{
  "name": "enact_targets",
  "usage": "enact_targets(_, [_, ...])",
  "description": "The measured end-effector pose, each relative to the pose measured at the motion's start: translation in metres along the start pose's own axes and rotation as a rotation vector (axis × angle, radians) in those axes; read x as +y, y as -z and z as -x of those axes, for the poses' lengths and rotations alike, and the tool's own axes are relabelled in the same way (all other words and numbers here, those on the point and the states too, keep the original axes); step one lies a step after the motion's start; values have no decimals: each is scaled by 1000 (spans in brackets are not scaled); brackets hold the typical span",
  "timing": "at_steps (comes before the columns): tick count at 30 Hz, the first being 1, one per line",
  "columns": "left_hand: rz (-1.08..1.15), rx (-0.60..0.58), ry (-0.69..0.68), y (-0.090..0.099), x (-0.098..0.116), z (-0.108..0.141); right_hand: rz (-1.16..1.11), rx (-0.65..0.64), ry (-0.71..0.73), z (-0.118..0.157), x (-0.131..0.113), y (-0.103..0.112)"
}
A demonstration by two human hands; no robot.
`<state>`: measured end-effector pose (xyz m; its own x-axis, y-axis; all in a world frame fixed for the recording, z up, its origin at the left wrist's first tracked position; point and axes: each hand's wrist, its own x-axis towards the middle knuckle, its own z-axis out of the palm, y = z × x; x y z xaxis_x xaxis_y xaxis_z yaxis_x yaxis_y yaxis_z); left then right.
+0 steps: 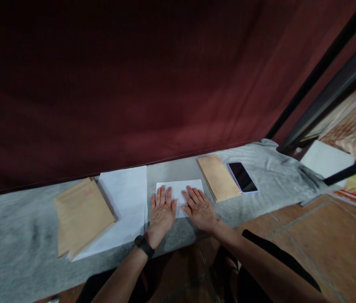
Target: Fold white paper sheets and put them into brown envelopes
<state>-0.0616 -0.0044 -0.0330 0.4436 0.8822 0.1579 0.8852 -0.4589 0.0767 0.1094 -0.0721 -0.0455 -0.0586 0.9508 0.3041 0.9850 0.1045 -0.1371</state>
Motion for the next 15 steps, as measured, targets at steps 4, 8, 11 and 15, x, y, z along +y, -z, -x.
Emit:
enact_targets(4, [45, 19, 44, 0, -8, 1, 13, -19, -30, 3, 2, 2])
enact_targets(8, [165, 39, 77, 4, -16, 1, 11, -43, -47, 3, 1, 3])
enact_targets(11, [266, 32, 128, 11, -18, -3, 16, -49, -54, 3, 0, 3])
enact_targets(15, [420, -6, 230, 18, -21, -14, 45, -64, -46, 2, -1, 3])
